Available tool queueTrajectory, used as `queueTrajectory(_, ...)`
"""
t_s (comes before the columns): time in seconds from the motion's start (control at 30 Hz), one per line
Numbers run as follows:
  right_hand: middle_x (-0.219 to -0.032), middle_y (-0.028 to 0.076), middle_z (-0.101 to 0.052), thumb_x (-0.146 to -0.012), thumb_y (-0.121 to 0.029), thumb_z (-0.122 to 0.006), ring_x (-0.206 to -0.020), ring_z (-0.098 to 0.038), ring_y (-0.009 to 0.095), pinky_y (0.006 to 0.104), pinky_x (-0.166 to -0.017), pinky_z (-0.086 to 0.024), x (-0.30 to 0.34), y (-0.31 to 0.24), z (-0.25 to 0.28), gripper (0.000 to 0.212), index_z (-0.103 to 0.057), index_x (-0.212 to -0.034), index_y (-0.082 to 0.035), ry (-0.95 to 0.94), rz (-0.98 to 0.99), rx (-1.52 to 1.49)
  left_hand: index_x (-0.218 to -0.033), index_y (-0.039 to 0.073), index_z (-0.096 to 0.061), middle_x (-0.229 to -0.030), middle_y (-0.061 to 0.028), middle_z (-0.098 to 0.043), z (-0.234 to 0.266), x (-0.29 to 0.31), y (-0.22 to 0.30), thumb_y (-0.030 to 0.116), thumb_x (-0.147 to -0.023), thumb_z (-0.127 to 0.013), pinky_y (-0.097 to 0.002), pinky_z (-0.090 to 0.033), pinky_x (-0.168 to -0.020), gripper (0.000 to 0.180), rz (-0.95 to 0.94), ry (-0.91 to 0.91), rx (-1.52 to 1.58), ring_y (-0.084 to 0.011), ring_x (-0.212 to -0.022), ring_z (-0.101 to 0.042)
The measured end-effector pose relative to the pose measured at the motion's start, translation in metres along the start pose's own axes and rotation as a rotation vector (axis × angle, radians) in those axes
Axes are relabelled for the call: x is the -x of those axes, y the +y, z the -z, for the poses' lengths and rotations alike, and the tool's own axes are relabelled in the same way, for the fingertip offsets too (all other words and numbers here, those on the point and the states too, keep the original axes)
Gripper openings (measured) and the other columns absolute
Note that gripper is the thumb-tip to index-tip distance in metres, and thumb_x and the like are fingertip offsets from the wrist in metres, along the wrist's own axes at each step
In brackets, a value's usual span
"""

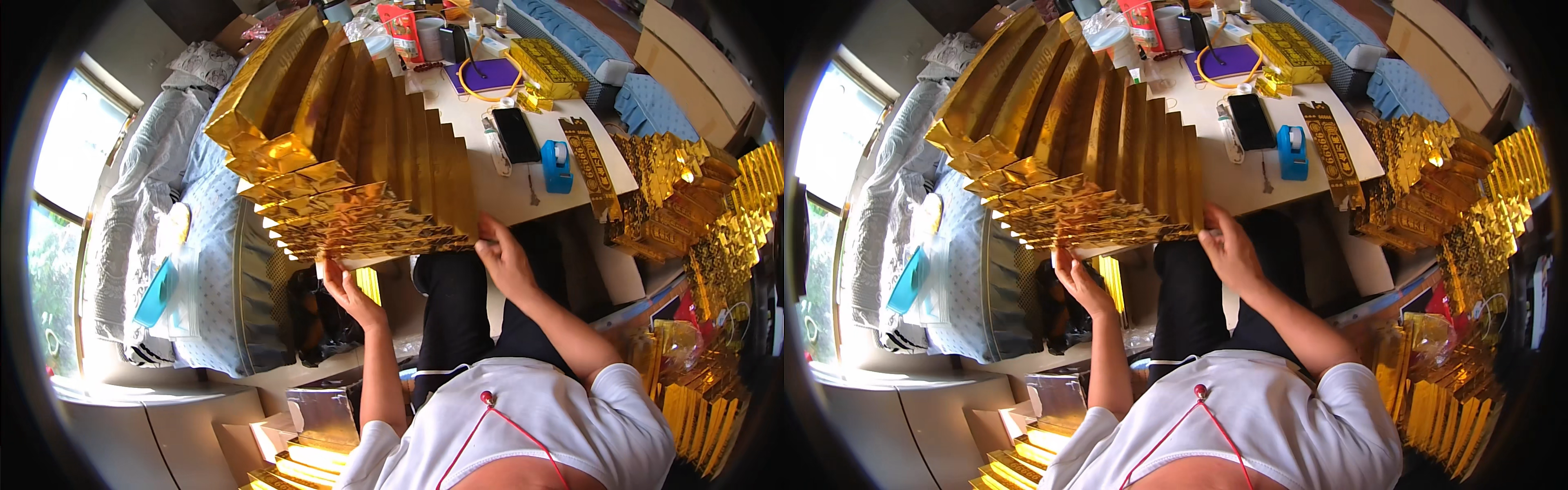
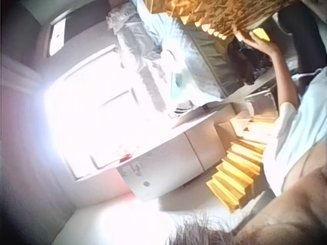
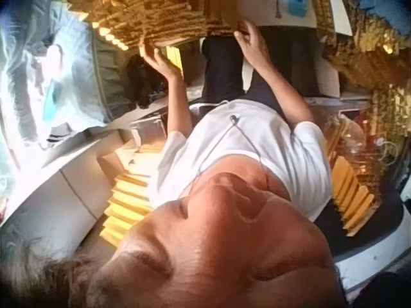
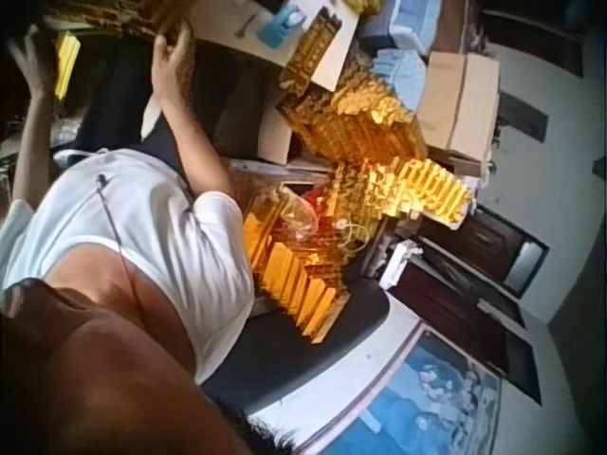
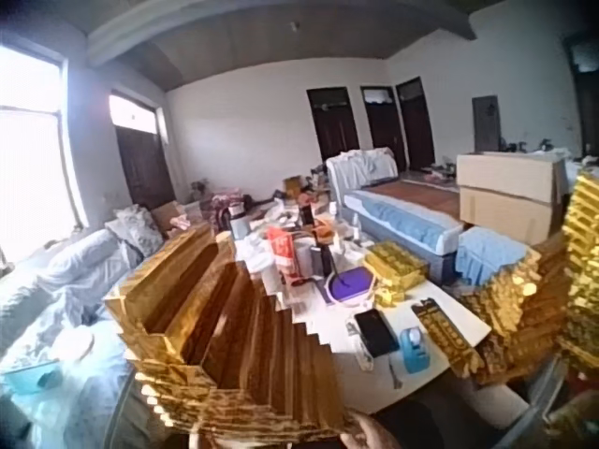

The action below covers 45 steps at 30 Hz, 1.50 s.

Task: The person assembles a large stack of gold-colored paper structures by folding and taping them together. They use a utility knife to trim the edges of the stack and then fold smaller individual gold packets.

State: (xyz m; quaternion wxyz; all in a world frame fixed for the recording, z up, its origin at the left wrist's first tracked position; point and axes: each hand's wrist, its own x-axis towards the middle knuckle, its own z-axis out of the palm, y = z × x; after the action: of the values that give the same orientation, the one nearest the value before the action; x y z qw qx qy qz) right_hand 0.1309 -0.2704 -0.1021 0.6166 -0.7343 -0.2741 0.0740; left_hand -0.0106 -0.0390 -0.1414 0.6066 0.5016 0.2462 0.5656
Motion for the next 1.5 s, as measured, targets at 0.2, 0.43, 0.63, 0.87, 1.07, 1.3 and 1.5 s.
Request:
queueTrajectory(0.2, -0.103, 0.008, -0.066, -0.099, -0.008, -0.061, -0.085, -0.063, 0.012, 0.0256, -0.076, -0.052, 0.010, -0.005, 0.008, 0.035, -0.054, -0.132, -0.002, -0.087, -0.089, -0.109, -0.134, 0.002, -0.049, -0.130, -0.0087, -0.055, 0.006, 0.016, -0.003, 0.001, -0.098, -0.053, -0.0304, -0.043, -0.101, 0.036, 0.033, 0.010, -0.139, -0.0167, -0.115, -0.053)
queueTrajectory(0.43, -0.105, 0.006, -0.064, -0.101, -0.017, -0.059, -0.098, -0.060, 0.013, 0.0274, -0.079, -0.050, -0.077, 0.030, 0.021, 0.027, -0.062, -0.126, -0.006, 0.003, 0.129, 0.098, -0.129, 0.003, -0.051, -0.112, -0.0109, -0.061, -0.026, 0.101, -0.009, 0.013, -0.101, -0.058, -0.0295, -0.053, -0.087, 0.030, 0.421, -0.224, 0.137, -0.0191, -0.095, -0.065)
queueTrajectory(0.63, -0.110, 0.010, -0.064, -0.103, -0.040, -0.054, -0.101, -0.059, 0.017, 0.0304, -0.094, -0.045, -0.175, 0.028, 0.001, 0.047, -0.058, -0.131, -0.002, -0.002, 0.185, 0.214, -0.132, 0.000, -0.046, -0.122, -0.0168, -0.061, -0.052, 0.103, -0.009, 0.033, -0.104, -0.054, -0.0352, -0.052, -0.097, 0.043, 0.803, -0.254, 0.294, -0.0266, -0.112, -0.064)
queueTrajectory(0.87, -0.125, 0.013, -0.063, -0.103, -0.063, -0.033, -0.117, -0.056, 0.020, 0.0318, -0.103, -0.040, -0.240, 0.053, -0.008, 0.075, -0.056, -0.136, 0.000, -0.295, -0.082, 0.234, -0.120, 0.003, -0.052, -0.113, -0.0091, -0.064, -0.062, 0.098, -0.020, 0.016, -0.098, -0.065, -0.0337, -0.053, -0.096, 0.029, 0.861, -0.185, 0.433, -0.0219, -0.106, -0.066)
queueTrajectory(1.07, -0.137, 0.012, -0.059, -0.100, -0.065, -0.038, -0.127, -0.052, 0.022, 0.0353, -0.109, -0.036, -0.226, 0.042, -0.006, 0.078, -0.052, -0.141, -0.001, -0.306, -0.148, 0.109, -0.106, 0.000, -0.060, -0.101, -0.0068, -0.070, -0.066, 0.099, -0.029, 0.008, -0.096, -0.067, -0.0289, -0.054, -0.085, 0.015, 0.770, -0.187, 0.371, -0.0139, -0.092, -0.067)
queueTrajectory(1.3, -0.142, 0.012, -0.056, -0.099, -0.068, -0.035, -0.130, -0.051, 0.023, 0.0339, -0.111, -0.034, -0.233, 0.065, 0.000, 0.081, -0.050, -0.144, -0.002, -0.279, -0.229, 0.137, -0.104, 0.001, -0.062, -0.098, -0.0070, -0.070, -0.061, 0.097, -0.038, 0.009, -0.096, -0.067, -0.0287, -0.055, -0.080, 0.013, 0.746, -0.219, 0.363, -0.0145, -0.089, -0.067)
queueTrajectory(1.5, -0.138, 0.008, -0.057, -0.100, -0.062, -0.042, -0.125, -0.053, 0.020, 0.0360, -0.107, -0.037, -0.237, 0.080, 0.003, 0.073, -0.049, -0.145, -0.005, -0.248, -0.193, 0.067, -0.092, 0.001, -0.060, -0.090, -0.0076, -0.069, -0.060, 0.097, -0.055, 0.005, -0.094, -0.069, -0.0270, -0.056, -0.075, 0.010, 0.708, -0.240, 0.389, -0.0149, -0.081, -0.067)
